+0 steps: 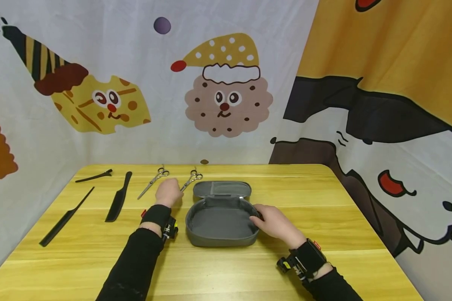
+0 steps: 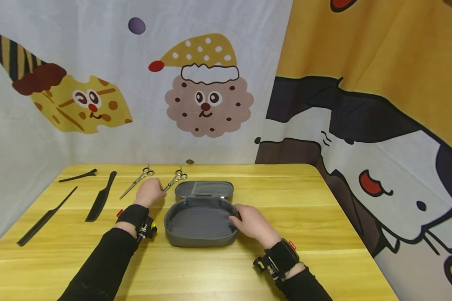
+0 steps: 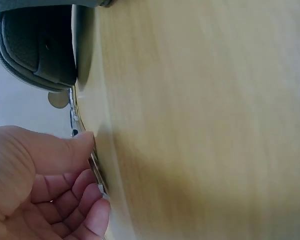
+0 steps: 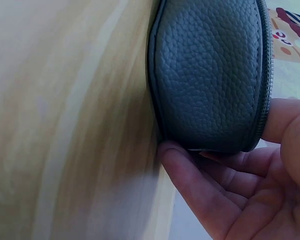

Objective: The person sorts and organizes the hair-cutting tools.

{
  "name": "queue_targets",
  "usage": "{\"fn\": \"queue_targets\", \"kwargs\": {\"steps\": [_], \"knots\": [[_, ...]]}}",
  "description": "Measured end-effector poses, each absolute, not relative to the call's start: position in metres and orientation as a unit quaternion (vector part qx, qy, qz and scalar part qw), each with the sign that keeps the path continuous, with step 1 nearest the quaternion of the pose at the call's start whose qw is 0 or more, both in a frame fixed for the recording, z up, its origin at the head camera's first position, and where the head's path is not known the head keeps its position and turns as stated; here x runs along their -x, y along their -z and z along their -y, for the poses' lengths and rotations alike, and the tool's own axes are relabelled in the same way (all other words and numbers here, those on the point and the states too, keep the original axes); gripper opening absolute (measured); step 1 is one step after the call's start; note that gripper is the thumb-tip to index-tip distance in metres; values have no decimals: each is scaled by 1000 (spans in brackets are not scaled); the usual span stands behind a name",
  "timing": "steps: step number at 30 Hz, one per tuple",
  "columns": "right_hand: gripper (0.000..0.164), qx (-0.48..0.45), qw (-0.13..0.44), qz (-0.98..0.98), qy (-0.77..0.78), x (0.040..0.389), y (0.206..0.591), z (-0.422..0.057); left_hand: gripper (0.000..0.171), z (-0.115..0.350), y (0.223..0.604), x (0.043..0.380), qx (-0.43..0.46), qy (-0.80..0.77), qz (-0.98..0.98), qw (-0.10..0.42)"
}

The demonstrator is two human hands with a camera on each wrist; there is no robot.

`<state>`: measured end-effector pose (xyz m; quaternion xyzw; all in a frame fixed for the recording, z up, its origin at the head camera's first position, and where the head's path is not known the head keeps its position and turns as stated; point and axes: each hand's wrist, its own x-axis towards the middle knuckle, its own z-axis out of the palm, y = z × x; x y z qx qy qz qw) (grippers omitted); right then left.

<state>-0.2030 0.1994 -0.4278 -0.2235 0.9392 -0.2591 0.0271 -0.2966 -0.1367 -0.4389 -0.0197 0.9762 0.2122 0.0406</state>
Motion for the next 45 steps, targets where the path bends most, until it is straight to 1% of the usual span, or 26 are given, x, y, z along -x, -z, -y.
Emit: {"fn": "queue_targets", "kwargs": {"steps": [5,12,15,24,34,45], "knots": [[13,223,27,-940,258,204,429,-199,12,135,439,296,12,-198,-979,43],[14,219,27,-940,259,203,430,-200,23,130,441,298,-4,-160,-986,34],[16,218,25,-940,260,203,431,-200,24,127,440,299,-14,-139,-990,34],[13,217,24,-942,256,203,432,-201,17,121,440,303,-29,-96,-995,22],[12,219,23,-941,257,204,430,-199,12,120,444,306,-21,-97,-995,4],[12,213,22,-942,257,205,432,-199,14,119,445,307,-4,-101,-995,0]]}}
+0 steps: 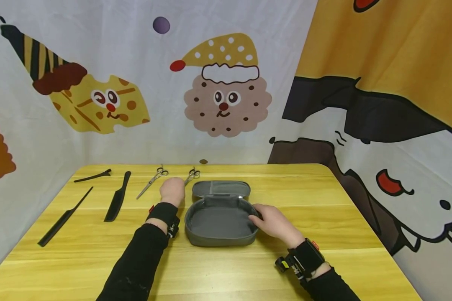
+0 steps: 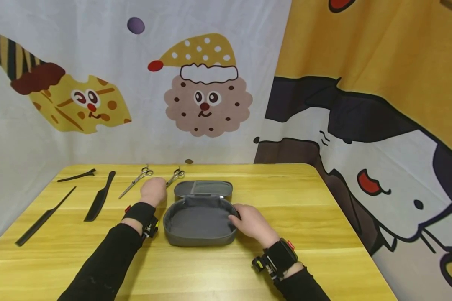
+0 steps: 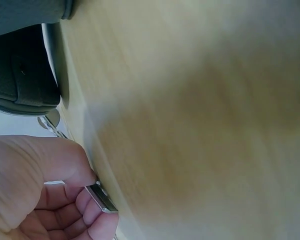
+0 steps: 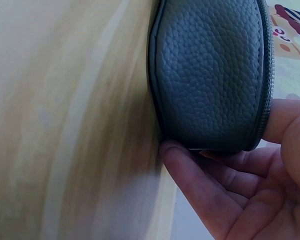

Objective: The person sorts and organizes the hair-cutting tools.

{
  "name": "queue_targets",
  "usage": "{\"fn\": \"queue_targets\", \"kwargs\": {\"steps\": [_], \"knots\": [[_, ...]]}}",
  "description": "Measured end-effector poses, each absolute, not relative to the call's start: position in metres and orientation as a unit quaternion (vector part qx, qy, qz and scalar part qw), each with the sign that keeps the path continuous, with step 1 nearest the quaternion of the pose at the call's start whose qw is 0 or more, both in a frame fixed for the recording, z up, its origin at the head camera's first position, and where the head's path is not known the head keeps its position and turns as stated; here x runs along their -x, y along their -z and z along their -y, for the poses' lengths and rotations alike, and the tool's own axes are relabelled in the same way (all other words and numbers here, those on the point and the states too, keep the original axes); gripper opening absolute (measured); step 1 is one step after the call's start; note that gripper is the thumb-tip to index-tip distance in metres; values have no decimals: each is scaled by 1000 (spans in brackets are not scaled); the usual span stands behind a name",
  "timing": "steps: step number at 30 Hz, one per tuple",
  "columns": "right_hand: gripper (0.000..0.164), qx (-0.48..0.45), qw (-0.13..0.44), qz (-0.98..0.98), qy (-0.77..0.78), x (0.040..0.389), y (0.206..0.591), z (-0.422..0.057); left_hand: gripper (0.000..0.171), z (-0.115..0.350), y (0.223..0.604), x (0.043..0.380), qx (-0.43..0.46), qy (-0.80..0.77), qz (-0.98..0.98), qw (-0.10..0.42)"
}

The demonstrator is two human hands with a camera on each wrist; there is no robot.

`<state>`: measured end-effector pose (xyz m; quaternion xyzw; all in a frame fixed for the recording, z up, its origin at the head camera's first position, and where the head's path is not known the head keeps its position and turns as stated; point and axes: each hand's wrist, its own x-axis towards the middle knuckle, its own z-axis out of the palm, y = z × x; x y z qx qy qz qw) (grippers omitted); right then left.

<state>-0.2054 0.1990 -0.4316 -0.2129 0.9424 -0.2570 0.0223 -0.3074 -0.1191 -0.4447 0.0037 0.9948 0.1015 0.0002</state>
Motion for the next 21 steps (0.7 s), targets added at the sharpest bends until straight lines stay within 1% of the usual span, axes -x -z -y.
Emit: {"fn": "queue_targets", "kwargs": {"steps": [8,18,21], "knots": [[9,214,21,-942,258,205,431,-198,15,123,443,307,-4,-103,-995,6],[15,211,20,-942,259,203,431,-198,11,120,441,306,-6,-101,-995,8],[15,212,18,-942,258,203,431,-198,12,120,443,306,-6,-105,-994,6]]}}
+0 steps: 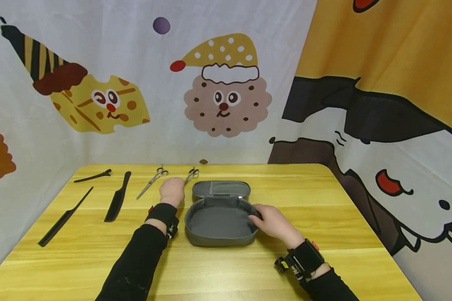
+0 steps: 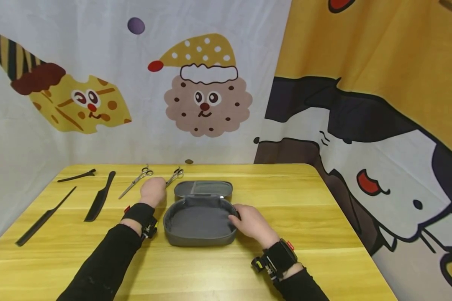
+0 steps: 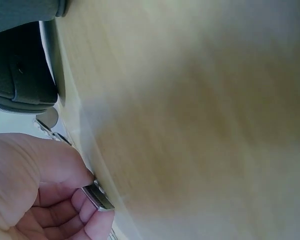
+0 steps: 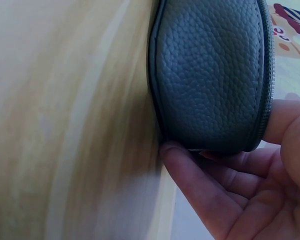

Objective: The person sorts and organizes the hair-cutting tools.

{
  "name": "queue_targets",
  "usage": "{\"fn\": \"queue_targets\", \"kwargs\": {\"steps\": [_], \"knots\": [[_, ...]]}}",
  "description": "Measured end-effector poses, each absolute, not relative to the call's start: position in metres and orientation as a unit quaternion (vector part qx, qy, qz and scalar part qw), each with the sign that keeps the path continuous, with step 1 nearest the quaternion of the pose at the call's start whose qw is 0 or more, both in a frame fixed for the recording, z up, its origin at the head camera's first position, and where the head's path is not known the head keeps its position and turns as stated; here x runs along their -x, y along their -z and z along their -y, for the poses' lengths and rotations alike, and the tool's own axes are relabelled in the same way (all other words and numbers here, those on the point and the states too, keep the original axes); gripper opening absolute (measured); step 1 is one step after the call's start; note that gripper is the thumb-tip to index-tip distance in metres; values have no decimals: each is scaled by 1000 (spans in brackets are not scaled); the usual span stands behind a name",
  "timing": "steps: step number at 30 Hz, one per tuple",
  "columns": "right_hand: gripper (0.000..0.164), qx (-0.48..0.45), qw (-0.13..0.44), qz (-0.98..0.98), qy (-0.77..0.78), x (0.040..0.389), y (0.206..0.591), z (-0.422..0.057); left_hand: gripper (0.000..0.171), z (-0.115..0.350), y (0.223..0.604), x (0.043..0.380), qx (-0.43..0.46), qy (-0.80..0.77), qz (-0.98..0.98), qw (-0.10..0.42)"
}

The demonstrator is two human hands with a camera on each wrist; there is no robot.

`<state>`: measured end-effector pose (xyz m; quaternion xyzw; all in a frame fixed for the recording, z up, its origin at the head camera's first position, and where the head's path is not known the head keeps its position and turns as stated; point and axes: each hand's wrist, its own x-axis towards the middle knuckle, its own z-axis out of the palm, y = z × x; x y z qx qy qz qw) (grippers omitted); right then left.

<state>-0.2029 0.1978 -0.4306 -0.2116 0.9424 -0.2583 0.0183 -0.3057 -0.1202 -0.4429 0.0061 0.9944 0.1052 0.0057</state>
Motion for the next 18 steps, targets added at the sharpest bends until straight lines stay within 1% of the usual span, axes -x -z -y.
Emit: {"fn": "queue_targets", "kwargs": {"steps": [6,13,18], "knots": [[7,212,21,-941,263,203,432,-197,7,125,445,304,8,-134,-991,6],[7,215,22,-938,269,204,433,-198,16,138,444,297,6,-182,-983,9],[7,215,17,-939,268,204,433,-199,16,145,439,291,0,-200,-980,12]]}}
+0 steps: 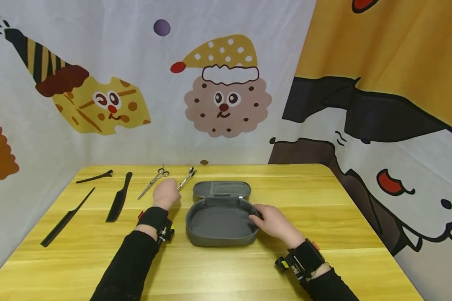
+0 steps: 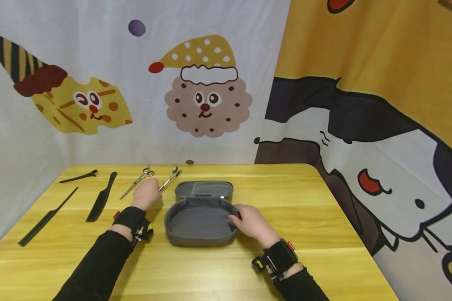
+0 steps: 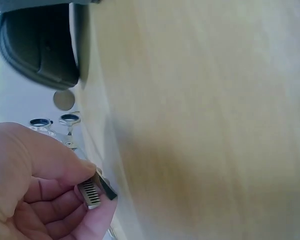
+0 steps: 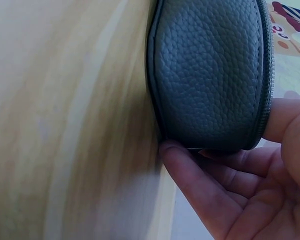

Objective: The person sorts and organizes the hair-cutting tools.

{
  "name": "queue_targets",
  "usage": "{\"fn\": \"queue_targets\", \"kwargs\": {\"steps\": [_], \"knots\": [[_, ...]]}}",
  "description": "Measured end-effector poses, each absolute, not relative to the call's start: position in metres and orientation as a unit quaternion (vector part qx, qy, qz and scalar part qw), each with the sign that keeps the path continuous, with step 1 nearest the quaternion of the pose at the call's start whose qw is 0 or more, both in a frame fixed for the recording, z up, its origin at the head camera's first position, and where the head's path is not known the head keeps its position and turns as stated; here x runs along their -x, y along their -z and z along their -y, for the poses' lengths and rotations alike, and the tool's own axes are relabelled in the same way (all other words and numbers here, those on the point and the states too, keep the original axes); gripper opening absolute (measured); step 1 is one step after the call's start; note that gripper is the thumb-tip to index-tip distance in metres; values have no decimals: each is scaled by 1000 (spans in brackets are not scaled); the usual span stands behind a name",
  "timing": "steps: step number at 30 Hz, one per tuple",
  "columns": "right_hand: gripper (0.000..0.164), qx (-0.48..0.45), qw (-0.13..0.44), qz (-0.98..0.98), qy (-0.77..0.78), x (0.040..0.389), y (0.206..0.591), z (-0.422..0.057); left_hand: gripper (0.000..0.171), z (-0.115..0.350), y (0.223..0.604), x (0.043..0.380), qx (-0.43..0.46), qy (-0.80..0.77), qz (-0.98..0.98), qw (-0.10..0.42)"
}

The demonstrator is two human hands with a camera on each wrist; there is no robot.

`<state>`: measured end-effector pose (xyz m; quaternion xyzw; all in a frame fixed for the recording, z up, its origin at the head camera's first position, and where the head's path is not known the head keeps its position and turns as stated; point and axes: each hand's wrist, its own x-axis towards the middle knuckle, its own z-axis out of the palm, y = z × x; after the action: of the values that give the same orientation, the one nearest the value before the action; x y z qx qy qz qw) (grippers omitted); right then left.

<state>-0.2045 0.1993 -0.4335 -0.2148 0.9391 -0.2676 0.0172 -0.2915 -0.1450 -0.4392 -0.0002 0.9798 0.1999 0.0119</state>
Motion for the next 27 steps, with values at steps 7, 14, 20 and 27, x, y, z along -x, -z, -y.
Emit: {"fn": "queue_targets", "kwargs": {"steps": [7,14,20,27], "knots": [[7,216,19,-940,263,204,433,-199,31,158,436,284,6,-256,-967,1],[10,206,14,-942,264,202,431,-198,34,162,430,278,-10,-313,-945,-95],[36,181,-101,-944,255,199,427,-195,12,157,415,267,-14,-368,-923,-114],[37,218,-206,-894,334,198,410,-184,12,141,392,246,-57,-424,-894,-132]]}}
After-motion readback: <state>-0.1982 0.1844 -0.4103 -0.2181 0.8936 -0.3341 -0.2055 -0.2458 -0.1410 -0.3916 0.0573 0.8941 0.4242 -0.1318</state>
